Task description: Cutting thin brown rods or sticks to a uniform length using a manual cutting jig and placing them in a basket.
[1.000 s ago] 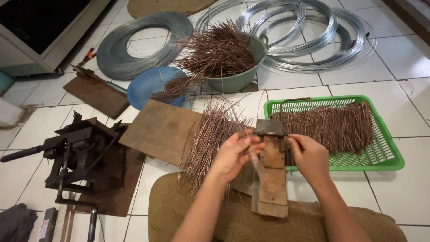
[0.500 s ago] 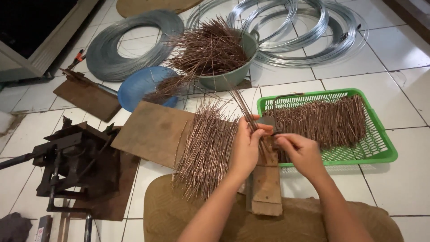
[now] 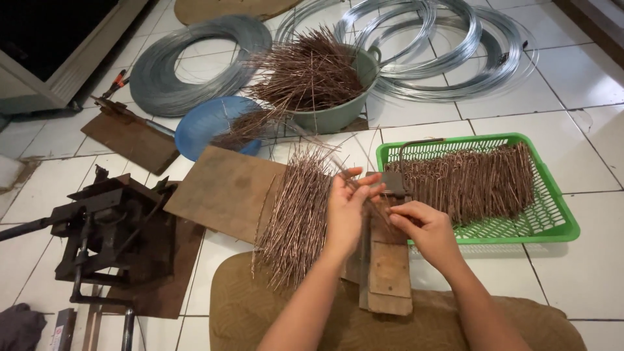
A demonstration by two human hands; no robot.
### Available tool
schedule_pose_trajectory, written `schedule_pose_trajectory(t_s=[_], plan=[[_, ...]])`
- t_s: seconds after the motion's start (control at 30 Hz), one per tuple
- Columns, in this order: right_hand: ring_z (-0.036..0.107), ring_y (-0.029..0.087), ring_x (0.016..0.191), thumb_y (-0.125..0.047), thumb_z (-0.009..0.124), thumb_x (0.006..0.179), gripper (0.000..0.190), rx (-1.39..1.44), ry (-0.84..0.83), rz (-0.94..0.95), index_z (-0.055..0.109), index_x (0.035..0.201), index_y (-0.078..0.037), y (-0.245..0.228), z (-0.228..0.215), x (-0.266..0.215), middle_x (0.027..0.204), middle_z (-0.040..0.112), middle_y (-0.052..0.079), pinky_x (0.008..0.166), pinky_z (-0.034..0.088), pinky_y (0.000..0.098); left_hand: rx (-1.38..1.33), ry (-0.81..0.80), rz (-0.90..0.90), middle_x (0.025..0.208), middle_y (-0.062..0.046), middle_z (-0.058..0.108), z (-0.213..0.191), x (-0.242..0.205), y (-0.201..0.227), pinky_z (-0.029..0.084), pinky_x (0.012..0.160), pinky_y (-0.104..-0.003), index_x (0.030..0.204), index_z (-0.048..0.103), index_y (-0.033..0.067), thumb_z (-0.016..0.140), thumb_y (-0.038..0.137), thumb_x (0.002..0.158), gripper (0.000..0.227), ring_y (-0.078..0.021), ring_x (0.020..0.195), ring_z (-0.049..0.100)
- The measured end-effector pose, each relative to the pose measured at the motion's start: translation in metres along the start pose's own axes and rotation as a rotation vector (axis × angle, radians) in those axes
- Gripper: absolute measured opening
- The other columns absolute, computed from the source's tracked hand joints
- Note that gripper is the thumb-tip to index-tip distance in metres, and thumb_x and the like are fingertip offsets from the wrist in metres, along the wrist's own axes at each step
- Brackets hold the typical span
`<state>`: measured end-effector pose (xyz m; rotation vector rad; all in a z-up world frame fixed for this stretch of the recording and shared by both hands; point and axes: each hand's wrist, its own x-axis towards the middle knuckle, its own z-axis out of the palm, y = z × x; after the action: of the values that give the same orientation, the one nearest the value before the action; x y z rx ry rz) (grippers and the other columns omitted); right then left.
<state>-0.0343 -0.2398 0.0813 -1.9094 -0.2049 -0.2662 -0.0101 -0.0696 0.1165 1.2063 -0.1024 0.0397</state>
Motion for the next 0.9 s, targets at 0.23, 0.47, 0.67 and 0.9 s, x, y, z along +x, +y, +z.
schedule_pose_trajectory(t_s=[0.23, 0.47, 0.67, 0.9], plan=[[0.074, 0.025, 0.057, -0.007, 0.082, 0.083, 0.03, 0.159, -0.08, 0.437, 0.078, 0.11, 0.005, 0.003, 0.03, -0.01, 0.08, 0.078, 0.023, 0.06, 0.062, 0.035, -0.205, 0.304, -0.083, 0.132, -0.029, 0.063, -0.069, -0.013, 0.033, 0.059, 0.094, -0.042, 0.137, 0.039, 0.0036, 0.044, 0.0, 0.102, 0.036, -0.0383, 0.117, 0.068], [0.079, 0.034, 0.083, -0.024, 0.078, 0.089, 0.02, -0.146, -0.208, 0.094, 0.084, 0.106, -0.016, -0.01, 0.052, -0.012, 0.093, 0.082, 0.014, 0.079, 0.062, 0.0408, -0.511, 0.397, 0.028, 0.137, -0.027, 0.059, -0.116, -0.012, 0.026, 0.058, 0.096, -0.047, 0.127, 0.039, 0.0106, 0.047, 0.003, 0.103, 0.026, -0.0424, 0.124, 0.062], [0.073, 0.023, 0.058, -0.013, 0.06, 0.101, 0.024, 0.21, -0.088, 0.325, 0.08, 0.104, 0.001, 0.016, 0.028, -0.006, 0.071, 0.077, 0.02, 0.063, 0.063, 0.0347, -0.394, 0.386, -0.113, 0.137, -0.027, 0.06, -0.061, -0.017, 0.05, 0.06, 0.095, -0.042, 0.134, 0.037, 0.0062, 0.041, 0.001, 0.105, 0.03, -0.0348, 0.12, 0.066], [0.074, 0.026, 0.07, -0.01, 0.059, 0.107, 0.024, 0.252, 0.093, 0.253, 0.078, 0.105, 0.005, -0.002, -0.008, 0.004, 0.084, 0.075, 0.023, 0.068, 0.064, 0.0387, -0.072, 0.092, 0.144, 0.122, -0.017, 0.068, 0.004, -0.007, 0.022, 0.059, 0.092, -0.03, 0.132, 0.044, 0.0071, 0.046, 0.002, 0.105, 0.027, -0.0241, 0.104, 0.071]])
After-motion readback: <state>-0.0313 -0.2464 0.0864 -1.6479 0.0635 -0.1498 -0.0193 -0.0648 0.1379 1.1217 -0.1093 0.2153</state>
